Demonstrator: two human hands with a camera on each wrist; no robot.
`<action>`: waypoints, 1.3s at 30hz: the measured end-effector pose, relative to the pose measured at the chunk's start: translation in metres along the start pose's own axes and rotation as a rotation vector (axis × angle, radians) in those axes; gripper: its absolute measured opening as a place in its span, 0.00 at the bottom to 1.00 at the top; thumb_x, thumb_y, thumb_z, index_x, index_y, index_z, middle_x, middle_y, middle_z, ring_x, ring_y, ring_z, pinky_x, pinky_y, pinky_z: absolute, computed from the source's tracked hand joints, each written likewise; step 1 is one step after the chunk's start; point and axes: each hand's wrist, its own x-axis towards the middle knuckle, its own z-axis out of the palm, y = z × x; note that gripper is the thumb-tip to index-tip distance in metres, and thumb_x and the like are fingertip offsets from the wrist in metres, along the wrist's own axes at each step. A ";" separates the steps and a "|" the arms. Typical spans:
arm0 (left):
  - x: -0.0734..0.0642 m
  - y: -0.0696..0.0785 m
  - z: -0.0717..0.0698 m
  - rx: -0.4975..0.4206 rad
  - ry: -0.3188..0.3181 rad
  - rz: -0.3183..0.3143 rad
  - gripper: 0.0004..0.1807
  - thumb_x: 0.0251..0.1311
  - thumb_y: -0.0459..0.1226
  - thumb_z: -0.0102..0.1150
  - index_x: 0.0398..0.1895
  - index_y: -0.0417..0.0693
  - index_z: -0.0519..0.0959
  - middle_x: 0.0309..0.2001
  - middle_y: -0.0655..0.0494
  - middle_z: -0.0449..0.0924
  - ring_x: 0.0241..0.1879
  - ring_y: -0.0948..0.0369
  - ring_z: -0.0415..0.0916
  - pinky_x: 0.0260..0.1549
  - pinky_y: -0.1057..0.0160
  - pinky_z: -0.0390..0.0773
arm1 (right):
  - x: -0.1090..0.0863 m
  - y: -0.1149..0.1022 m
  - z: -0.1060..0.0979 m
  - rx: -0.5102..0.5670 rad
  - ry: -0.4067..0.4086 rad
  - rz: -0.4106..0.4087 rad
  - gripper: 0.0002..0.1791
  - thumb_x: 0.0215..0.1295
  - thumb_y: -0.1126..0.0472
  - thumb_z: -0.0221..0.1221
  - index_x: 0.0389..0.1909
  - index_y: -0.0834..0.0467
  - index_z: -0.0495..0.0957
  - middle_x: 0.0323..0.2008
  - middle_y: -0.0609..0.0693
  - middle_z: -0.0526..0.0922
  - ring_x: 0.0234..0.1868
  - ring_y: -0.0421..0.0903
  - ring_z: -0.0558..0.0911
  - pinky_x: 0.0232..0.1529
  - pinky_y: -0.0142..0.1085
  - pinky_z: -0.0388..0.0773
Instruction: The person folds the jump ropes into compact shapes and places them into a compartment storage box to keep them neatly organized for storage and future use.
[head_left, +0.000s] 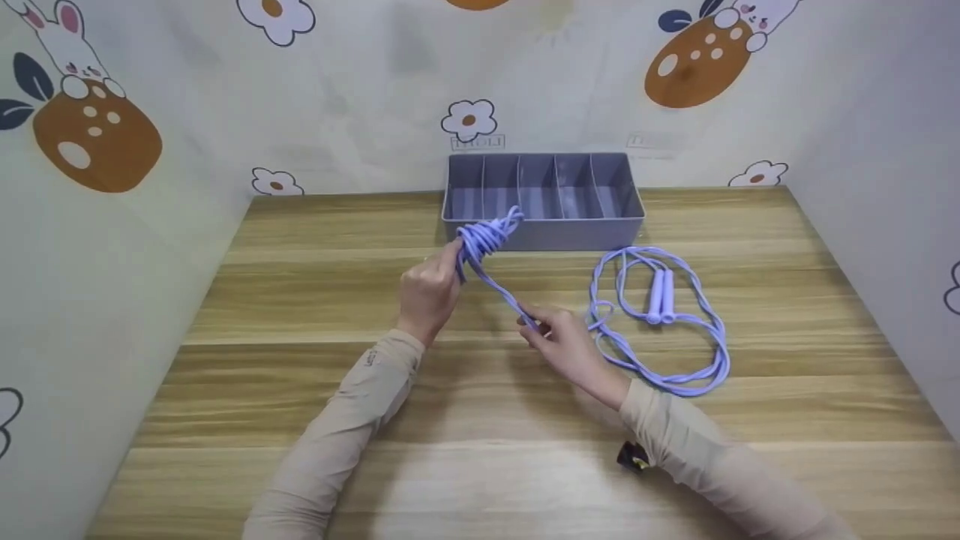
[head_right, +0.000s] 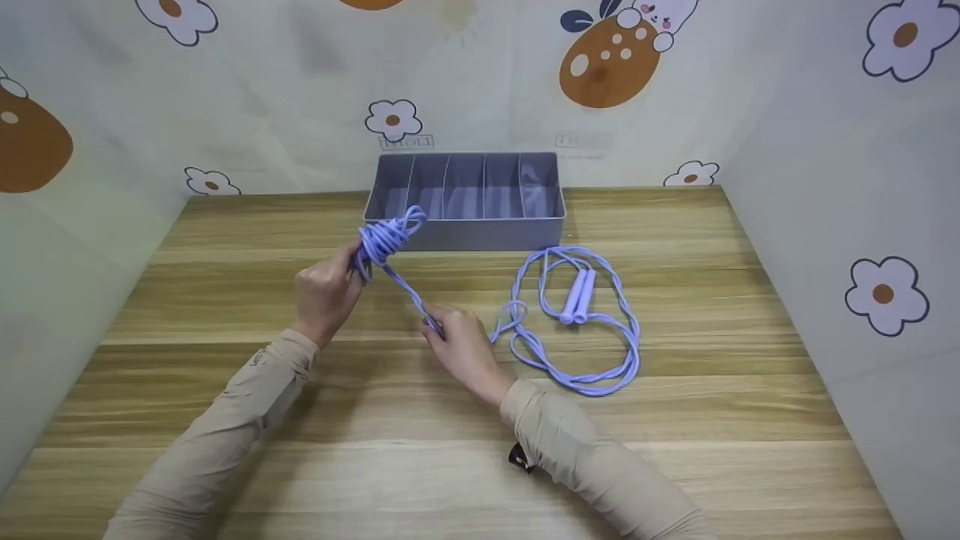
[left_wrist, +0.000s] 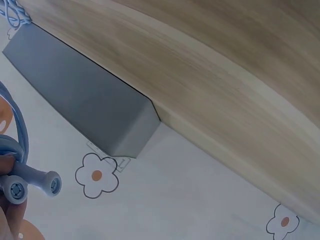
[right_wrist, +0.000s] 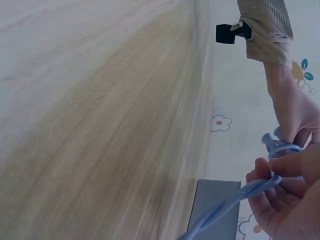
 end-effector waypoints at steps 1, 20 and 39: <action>0.000 -0.001 0.000 0.003 -0.005 -0.003 0.13 0.44 0.26 0.61 0.37 0.35 0.77 0.21 0.45 0.80 0.11 0.57 0.71 0.08 0.63 0.71 | -0.001 -0.001 -0.001 -0.018 0.001 -0.020 0.20 0.55 0.73 0.56 0.51 0.72 0.72 0.34 0.62 0.82 0.26 0.49 0.81 0.23 0.28 0.76; -0.006 0.005 0.006 0.118 -0.066 0.087 0.15 0.39 0.24 0.61 0.36 0.37 0.78 0.27 0.48 0.82 0.16 0.57 0.75 0.10 0.63 0.74 | -0.010 -0.028 -0.021 -0.131 -0.082 -0.150 0.19 0.54 0.73 0.58 0.49 0.69 0.75 0.35 0.58 0.82 0.28 0.46 0.81 0.27 0.28 0.79; -0.015 0.020 0.002 0.118 -0.235 0.203 0.16 0.43 0.28 0.63 0.40 0.37 0.77 0.32 0.47 0.81 0.26 0.56 0.80 0.18 0.63 0.79 | 0.010 -0.047 -0.049 -0.341 -0.108 -0.409 0.12 0.54 0.74 0.57 0.40 0.65 0.81 0.36 0.56 0.84 0.38 0.49 0.83 0.39 0.38 0.80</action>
